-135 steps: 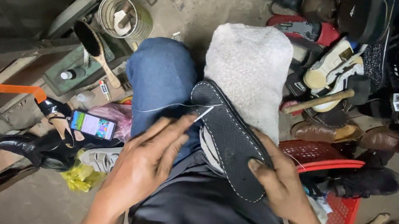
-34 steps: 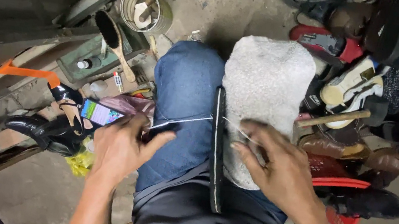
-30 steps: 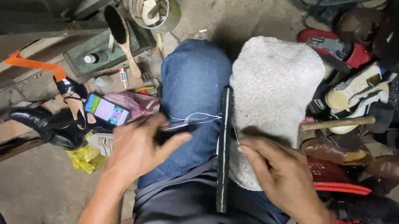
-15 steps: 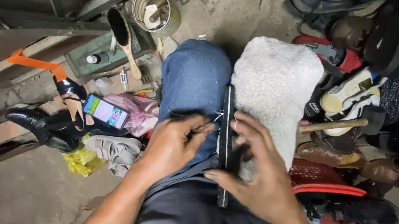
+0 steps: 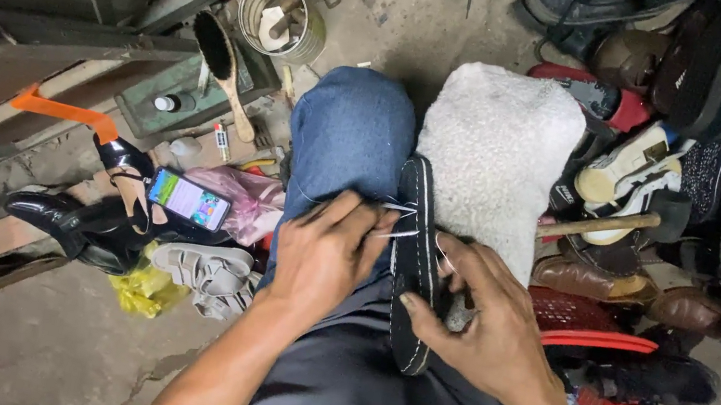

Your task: The person sits on the floor and sews a black slipper using a needle and white thread. They hold the slipper on their lap and repeatedly push the needle through the sole while pulling the thread tight. A smartphone is visible on the floor nearby.

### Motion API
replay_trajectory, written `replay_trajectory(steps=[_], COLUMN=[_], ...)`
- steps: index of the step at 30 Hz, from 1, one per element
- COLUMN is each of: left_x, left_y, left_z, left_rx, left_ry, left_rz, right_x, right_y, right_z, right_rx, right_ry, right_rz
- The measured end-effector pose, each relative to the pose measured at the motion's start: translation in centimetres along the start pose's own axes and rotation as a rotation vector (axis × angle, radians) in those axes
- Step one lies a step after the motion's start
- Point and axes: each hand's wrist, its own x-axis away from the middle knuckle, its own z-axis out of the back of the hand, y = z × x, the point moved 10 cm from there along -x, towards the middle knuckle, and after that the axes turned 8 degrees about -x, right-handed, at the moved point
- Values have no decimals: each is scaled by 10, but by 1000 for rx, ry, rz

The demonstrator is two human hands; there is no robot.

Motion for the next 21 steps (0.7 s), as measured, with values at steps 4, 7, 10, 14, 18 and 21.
replay_trajectory(steps=[4,7,10,14,18,21], left_x=[-12,-16,-13,8,42,53], left_y=[11,7,-15,-56,-137,-161], left_z=[-6,-14,-5,19,45,57], left_rx=[98,196,419,747,517,174], left_ry=[36,-111,-189,-250,-203,-196], left_rz=[-57,-2,134,72,375,596], right_x=[8,8,7,8,21,31], right_y=[9,10,9,31,72,69], right_z=[1,1,3,14,69,95], right_rx=[-24,-7,1,-85,-168,393], right_ry=[20,21,18,120,382,460], right_rz=[-46,-80,-66,-85,-157,54])
